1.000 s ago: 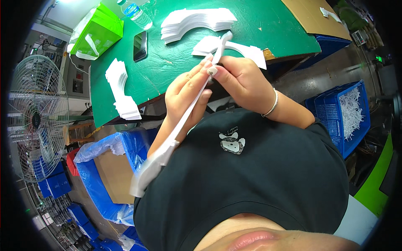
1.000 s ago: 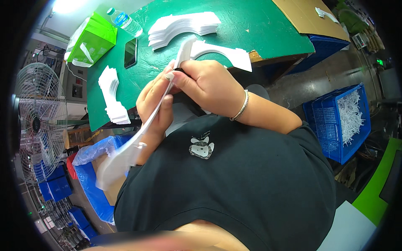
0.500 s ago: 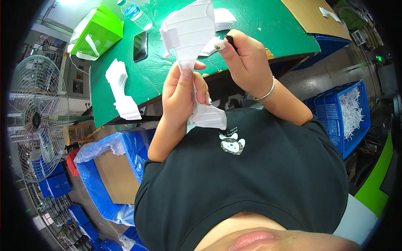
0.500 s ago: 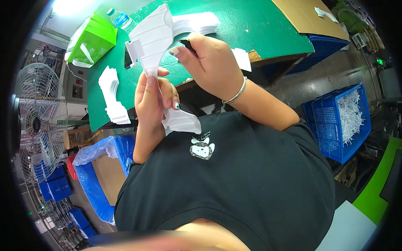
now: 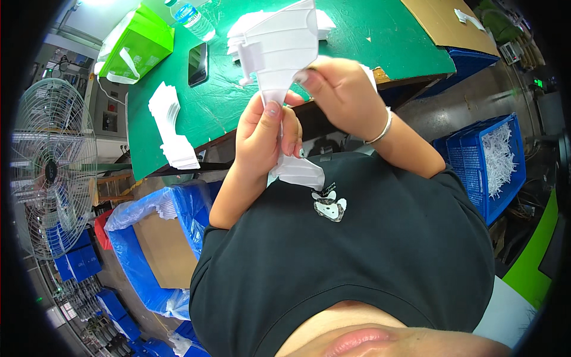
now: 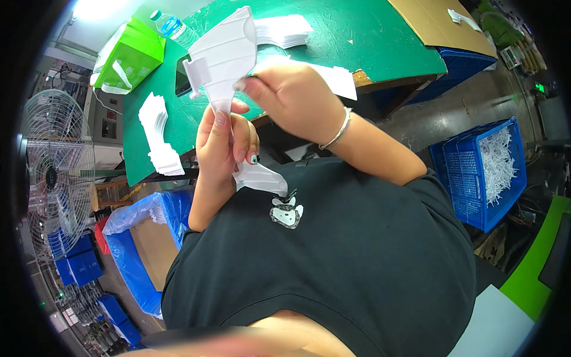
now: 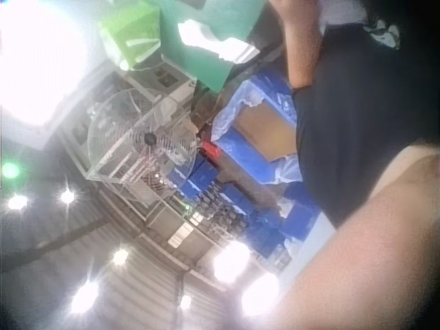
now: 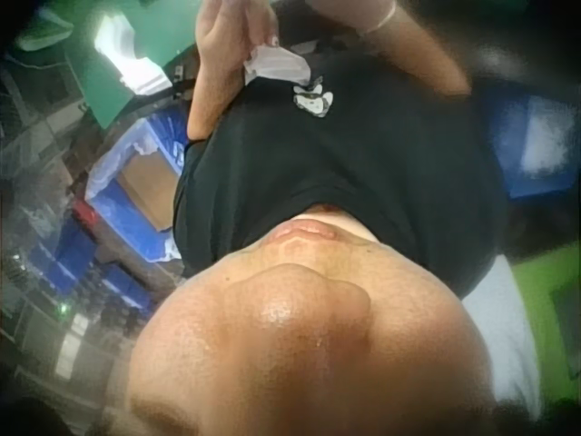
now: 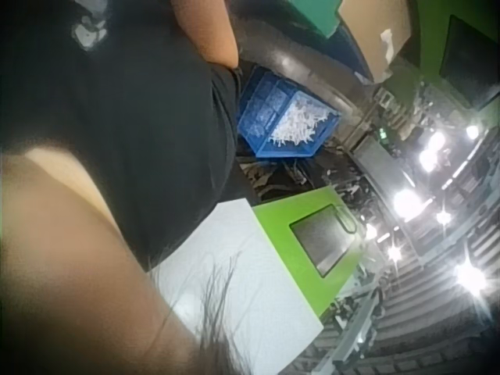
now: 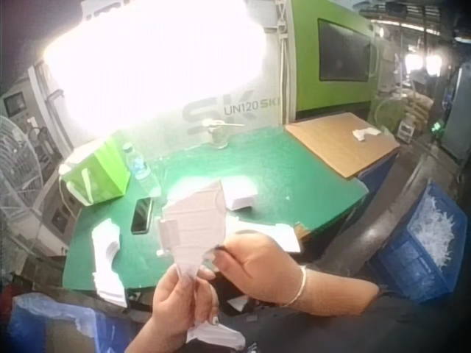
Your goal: The person deburrs curved plastic components with a deburring tool, then inspects them.
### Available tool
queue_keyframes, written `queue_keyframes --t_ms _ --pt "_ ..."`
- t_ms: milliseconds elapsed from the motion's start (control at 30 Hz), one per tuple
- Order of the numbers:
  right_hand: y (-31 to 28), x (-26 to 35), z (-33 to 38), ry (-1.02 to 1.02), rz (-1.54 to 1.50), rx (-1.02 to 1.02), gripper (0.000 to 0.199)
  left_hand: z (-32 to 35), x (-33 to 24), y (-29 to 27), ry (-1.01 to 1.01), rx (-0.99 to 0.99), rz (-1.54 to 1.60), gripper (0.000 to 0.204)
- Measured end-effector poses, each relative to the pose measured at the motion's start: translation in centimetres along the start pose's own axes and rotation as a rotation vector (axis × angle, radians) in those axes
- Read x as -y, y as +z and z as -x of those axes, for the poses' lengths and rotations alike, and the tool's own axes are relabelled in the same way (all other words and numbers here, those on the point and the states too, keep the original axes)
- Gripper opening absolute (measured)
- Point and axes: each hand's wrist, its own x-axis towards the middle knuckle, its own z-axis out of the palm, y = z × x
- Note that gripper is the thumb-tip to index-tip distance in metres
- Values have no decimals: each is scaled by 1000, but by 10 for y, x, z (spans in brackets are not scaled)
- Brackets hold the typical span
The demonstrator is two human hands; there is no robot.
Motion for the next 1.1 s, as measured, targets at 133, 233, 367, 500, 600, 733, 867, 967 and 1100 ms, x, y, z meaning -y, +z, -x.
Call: queue_keyframes --t_ms 133,233,367,500,600,733,867,967,1100 --pt "-7 -1 2 -43 -36 12 27 -1 -4 4 24 8 29 31" --pt "-26 3 -1 27 -83 -51 24 -4 -11 -3 179 -159 -208 28" --pt "-39 -1 -6 44 30 -136 30 -4 -17 -17 141 -188 -605 30" --pt "-46 -3 -9 -62 150 -108 27 0 -15 -20 201 -154 -837 27" --pt "-50 -6 -6 -58 191 -51 27 2 -16 -19 253 -121 -932 26" --pt "-52 -4 -6 -31 205 -22 36 0 -20 -19 312 -67 -976 28" --pt "-51 2 -8 -84 197 -43 39 0 -28 -22 381 -12 -1131 36" --pt "-60 4 -7 -6 269 81 41 -1 -28 -27 462 41 -1190 33" --pt "-65 7 -5 13 263 228 39 0 -31 -31 557 70 -1274 27"
